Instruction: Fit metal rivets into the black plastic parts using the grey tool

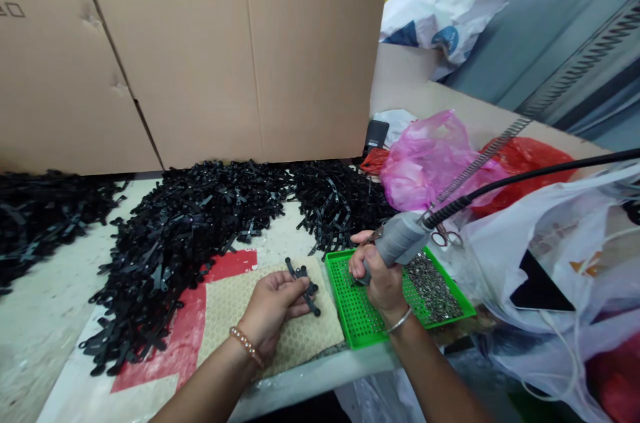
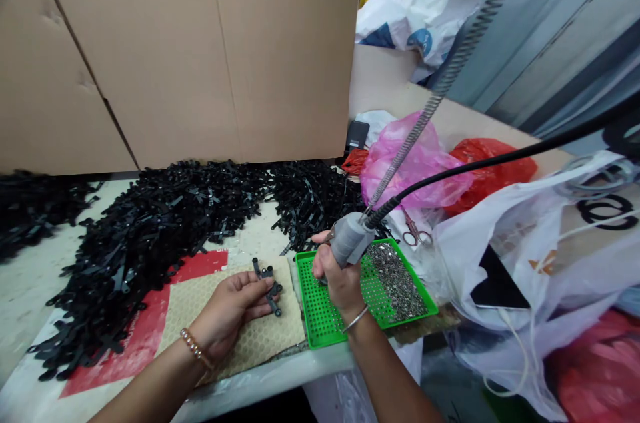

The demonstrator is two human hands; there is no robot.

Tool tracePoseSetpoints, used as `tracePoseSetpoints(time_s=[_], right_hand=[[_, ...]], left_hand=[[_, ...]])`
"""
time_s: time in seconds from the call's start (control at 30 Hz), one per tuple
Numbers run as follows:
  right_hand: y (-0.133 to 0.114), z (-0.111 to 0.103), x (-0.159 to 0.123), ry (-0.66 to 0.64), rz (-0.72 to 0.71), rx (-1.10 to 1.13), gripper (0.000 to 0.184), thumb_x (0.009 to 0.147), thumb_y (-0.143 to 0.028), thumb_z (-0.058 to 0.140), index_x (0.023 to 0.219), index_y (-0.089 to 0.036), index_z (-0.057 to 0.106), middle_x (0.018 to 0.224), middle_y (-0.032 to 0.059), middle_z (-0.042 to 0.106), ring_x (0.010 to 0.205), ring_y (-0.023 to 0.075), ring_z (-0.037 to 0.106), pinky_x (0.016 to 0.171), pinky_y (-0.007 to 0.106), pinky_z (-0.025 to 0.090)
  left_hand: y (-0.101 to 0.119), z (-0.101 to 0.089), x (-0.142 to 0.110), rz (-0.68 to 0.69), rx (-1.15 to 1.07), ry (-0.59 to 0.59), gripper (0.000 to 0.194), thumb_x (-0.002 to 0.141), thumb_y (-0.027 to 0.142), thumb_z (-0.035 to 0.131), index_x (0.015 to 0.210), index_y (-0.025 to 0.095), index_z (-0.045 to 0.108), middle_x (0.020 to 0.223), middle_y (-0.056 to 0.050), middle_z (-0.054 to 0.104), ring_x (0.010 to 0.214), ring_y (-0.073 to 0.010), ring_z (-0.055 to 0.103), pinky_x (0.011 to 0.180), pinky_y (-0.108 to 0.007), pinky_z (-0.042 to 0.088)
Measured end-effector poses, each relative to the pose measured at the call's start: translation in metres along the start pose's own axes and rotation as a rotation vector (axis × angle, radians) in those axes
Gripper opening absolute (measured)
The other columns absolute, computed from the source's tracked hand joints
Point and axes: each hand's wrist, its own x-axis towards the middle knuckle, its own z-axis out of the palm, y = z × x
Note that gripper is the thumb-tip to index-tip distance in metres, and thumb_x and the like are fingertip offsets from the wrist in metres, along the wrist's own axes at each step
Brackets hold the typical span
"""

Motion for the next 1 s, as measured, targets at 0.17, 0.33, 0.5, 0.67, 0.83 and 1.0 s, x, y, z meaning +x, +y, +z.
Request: tracePoseSetpoints(time_s=[0.17, 0.33, 0.5, 0.67, 0.83, 1.0], right_hand=[[0.000, -0.001, 0.001, -0.002, 0.009, 0.013, 0.022, 0.090, -0.037, 0.054, 0.099, -0.017, 0.053, 0.053, -0.0055, 0.044, 0.046, 0.0095, 0.043, 0.048, 0.022, 0.039], [0.000, -0.002, 0.001, -0.010, 0.013, 0.006, 0.024, 0.090, -0.038, 0.054, 0.098, -0.016, 0.052, 0.052, -0.0052, 0.044, 0.046, 0.0099, 0.043, 0.047, 0.022, 0.039], [0.002, -0.001, 0.000, -0.033, 0.029, -0.006, 0.023, 0.089, -0.039, 0.055, 0.095, -0.017, 0.051, 0.052, -0.0053, 0.044, 0.046, 0.0099, 0.043, 0.047, 0.022, 0.038], [0.000, -0.003, 0.001, 0.001, 0.012, -0.015, 0.025, 0.089, -0.037, 0.055, 0.101, -0.016, 0.055, 0.052, -0.0049, 0.044, 0.046, 0.0101, 0.043, 0.048, 0.022, 0.039], [-0.031, 0.006, 0.009, 0.109, 0.001, 0.159, 0.031, 0.084, -0.043, 0.060, 0.101, -0.018, 0.057, 0.046, -0.0070, 0.039, 0.040, 0.0089, 0.036, 0.045, 0.022, 0.037], [-0.056, 0.035, 0.008, 0.081, 0.006, 0.340, 0.035, 0.081, -0.052, 0.061, 0.093, -0.020, 0.058, 0.042, -0.0078, 0.033, 0.037, 0.0080, 0.031, 0.042, 0.021, 0.035]], left_hand=[[0.000, 0.001, 0.000, -0.002, -0.005, 0.007, 0.016, 0.081, 0.007, 0.062, 0.070, 0.010, 0.051, 0.071, -0.007, 0.062, 0.064, -0.0144, 0.064, 0.062, -0.026, 0.057], [0.001, 0.002, 0.000, -0.003, -0.016, 0.010, 0.015, 0.081, 0.006, 0.061, 0.070, 0.009, 0.052, 0.069, -0.007, 0.062, 0.062, -0.0137, 0.063, 0.062, -0.027, 0.058], [-0.001, 0.001, 0.000, -0.002, -0.002, 0.006, 0.013, 0.080, 0.007, 0.063, 0.070, 0.008, 0.055, 0.072, -0.009, 0.064, 0.064, -0.0148, 0.064, 0.062, -0.025, 0.058], [-0.002, 0.002, 0.001, -0.007, -0.032, 0.018, 0.011, 0.079, 0.007, 0.064, 0.070, 0.008, 0.056, 0.073, -0.010, 0.065, 0.063, -0.0147, 0.064, 0.062, -0.027, 0.058], [-0.002, 0.002, 0.003, -0.009, -0.052, 0.014, 0.013, 0.078, 0.005, 0.064, 0.069, 0.008, 0.055, 0.071, -0.010, 0.065, 0.061, -0.0151, 0.064, 0.057, -0.024, 0.057], [-0.002, 0.002, 0.003, -0.012, -0.061, 0.017, 0.011, 0.078, 0.003, 0.063, 0.071, 0.008, 0.056, 0.069, -0.009, 0.065, 0.059, -0.0137, 0.063, 0.054, -0.022, 0.055]])
